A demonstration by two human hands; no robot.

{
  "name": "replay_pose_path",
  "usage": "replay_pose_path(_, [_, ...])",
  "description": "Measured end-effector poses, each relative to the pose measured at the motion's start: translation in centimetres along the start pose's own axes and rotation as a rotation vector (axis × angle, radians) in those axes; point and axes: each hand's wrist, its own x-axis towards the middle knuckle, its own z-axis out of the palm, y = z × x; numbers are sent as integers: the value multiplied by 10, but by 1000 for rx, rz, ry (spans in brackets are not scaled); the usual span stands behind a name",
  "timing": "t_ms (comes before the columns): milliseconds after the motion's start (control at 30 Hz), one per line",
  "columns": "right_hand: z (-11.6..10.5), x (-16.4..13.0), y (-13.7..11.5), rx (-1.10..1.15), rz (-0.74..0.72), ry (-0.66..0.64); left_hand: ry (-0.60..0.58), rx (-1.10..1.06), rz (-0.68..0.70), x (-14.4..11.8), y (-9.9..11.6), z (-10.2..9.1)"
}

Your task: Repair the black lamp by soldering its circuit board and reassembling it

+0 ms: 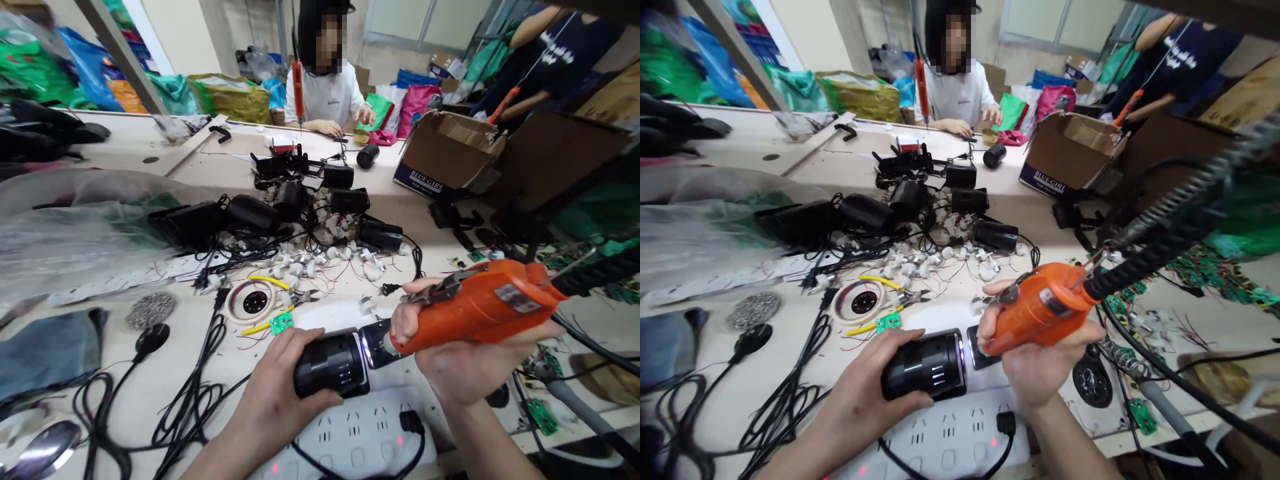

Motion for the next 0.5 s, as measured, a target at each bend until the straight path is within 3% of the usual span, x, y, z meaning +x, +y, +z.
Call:
replay_pose_path(233, [5, 5, 1, 56, 27, 22, -17, -20, 4, 4, -12, 2])
replay_pose_path(500, [9, 6, 3, 73, 11, 12, -239, -61, -84, 15, -3, -9])
